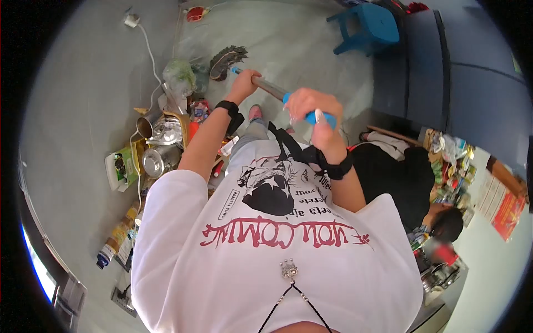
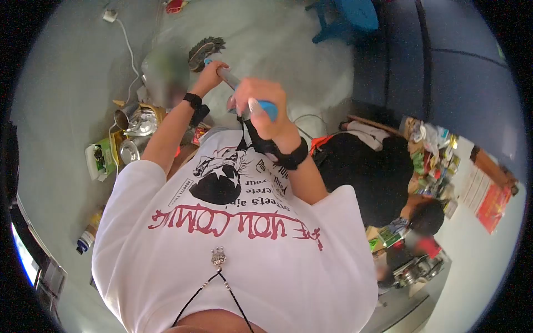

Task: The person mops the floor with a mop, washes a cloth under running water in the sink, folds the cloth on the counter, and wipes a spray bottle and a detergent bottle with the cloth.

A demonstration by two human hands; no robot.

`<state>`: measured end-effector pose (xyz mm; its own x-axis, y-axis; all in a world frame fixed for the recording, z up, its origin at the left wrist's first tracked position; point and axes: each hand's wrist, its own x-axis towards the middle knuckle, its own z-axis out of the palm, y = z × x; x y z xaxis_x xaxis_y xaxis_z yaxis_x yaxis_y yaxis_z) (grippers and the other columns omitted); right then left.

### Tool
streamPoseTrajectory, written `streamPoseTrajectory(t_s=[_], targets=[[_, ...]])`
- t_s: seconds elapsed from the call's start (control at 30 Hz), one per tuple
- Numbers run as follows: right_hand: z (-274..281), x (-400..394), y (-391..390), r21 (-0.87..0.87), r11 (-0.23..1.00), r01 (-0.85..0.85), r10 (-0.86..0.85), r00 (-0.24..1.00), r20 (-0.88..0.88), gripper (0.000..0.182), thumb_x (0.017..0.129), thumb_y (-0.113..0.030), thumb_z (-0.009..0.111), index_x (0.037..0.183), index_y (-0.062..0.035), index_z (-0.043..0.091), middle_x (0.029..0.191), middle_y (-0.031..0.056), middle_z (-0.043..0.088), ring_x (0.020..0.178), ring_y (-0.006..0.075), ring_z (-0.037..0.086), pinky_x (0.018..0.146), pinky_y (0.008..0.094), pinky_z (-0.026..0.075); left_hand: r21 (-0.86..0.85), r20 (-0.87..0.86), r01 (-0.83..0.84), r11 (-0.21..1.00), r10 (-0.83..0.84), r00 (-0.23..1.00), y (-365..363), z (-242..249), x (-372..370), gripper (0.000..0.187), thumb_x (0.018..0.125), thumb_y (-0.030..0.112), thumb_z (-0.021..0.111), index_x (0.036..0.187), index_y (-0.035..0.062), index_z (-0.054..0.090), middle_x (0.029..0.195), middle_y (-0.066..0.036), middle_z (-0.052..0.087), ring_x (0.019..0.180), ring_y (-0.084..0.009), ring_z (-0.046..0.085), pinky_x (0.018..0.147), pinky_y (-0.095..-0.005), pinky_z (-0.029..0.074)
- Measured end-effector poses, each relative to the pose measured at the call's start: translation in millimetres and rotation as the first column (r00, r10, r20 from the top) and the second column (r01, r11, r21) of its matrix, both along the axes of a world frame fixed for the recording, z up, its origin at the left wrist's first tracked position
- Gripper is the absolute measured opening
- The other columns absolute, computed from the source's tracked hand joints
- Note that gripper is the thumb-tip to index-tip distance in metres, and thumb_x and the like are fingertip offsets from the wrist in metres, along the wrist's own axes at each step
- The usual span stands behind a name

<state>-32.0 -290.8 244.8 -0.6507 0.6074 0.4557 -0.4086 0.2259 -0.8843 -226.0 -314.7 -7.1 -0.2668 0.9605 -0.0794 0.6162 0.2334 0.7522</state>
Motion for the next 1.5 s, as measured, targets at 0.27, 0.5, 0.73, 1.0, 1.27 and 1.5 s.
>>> streamPoseTrajectory(t_s=[0.27,0.5,0.73,1.0,1.27,1.5], targets=[[8.9,164.2,-61.4,-0.155,0.875,0.459,-0.458,0.888,0.043,0.049,0.079,-0.043,0.043,0.059,0.0019,0.048,0.058,0.0132,0.050,0.053,0.0231,0.048,0.057,0.0372,0.042,-0.087,-0.036,0.278,0.957,-0.282,0.959,-4.9,13.8,155.0,0.024,0.067,0.006,0.059,0.090,0.0098,0.062,0.091,-0.012,0.058,0.089,-0.0313,0.054,0.075,-0.0383,0.044],[43.2,290.9,-122.0,-0.103,0.750,0.653,-0.655,0.755,0.012,0.045,0.073,-0.040,0.039,0.066,0.0037,0.050,0.056,0.0149,0.049,0.048,0.0230,0.046,0.052,0.0367,0.042,-0.166,0.172,0.551,0.818,-0.527,0.833,-24.7,43.2,331.3,0.028,0.067,0.006,0.055,0.094,0.0090,0.061,0.091,-0.013,0.058,0.091,-0.0304,0.053,0.078,-0.0371,0.043],[62.8,372.1,-161.2,0.123,0.657,0.744,-0.754,0.653,0.076,0.052,0.077,-0.043,0.038,0.067,0.0057,0.053,0.052,0.0146,0.049,0.045,0.0246,0.048,0.047,0.0366,0.041,-0.110,0.140,0.797,0.594,-0.784,0.604,-42.6,55.5,443.0,0.021,0.064,0.018,0.062,0.084,0.0107,0.064,0.080,-0.012,0.061,0.081,-0.0314,0.059,0.067,-0.0404,0.047],[54.5,424.5,-173.5,0.015,0.672,0.740,-0.740,0.673,-0.021,0.047,0.079,-0.044,0.037,0.078,0.0005,0.052,0.051,0.0105,0.044,0.041,0.0200,0.043,0.046,0.0351,0.037,-0.142,0.010,0.835,0.532,-0.842,0.539,-63.3,60.2,459.9,0.019,0.069,0.025,0.064,0.078,0.0089,0.063,0.075,-0.008,0.063,0.078,-0.0271,0.062,0.065,-0.0385,0.049],[44.9,354.7,-86.5,-0.143,0.913,0.381,-0.393,0.917,-0.065,0.044,0.082,-0.044,0.034,0.082,-0.0026,0.050,0.051,0.0088,0.044,0.041,0.0167,0.039,0.047,0.0332,0.034,-0.211,0.092,0.558,0.802,-0.552,0.828,-62.1,51.2,362.3,0.024,0.066,0.029,0.068,0.078,0.0086,0.064,0.075,-0.009,0.062,0.076,-0.0281,0.060,0.066,-0.0396,0.048],[28.1,227.8,-29.5,-0.189,0.979,-0.078,0.046,0.985,-0.167,0.048,0.079,-0.046,0.038,0.083,0.0005,0.050,0.052,0.0098,0.044,0.044,0.0190,0.038,0.047,0.0340,0.032,-0.207,0.045,0.145,0.967,-0.138,0.989,-83.9,45.2,240.1,0.020,0.067,0.025,0.064,0.079,0.0098,0.064,0.077,-0.012,0.062,0.076,-0.0291,0.060,0.067,-0.0382,0.047]])
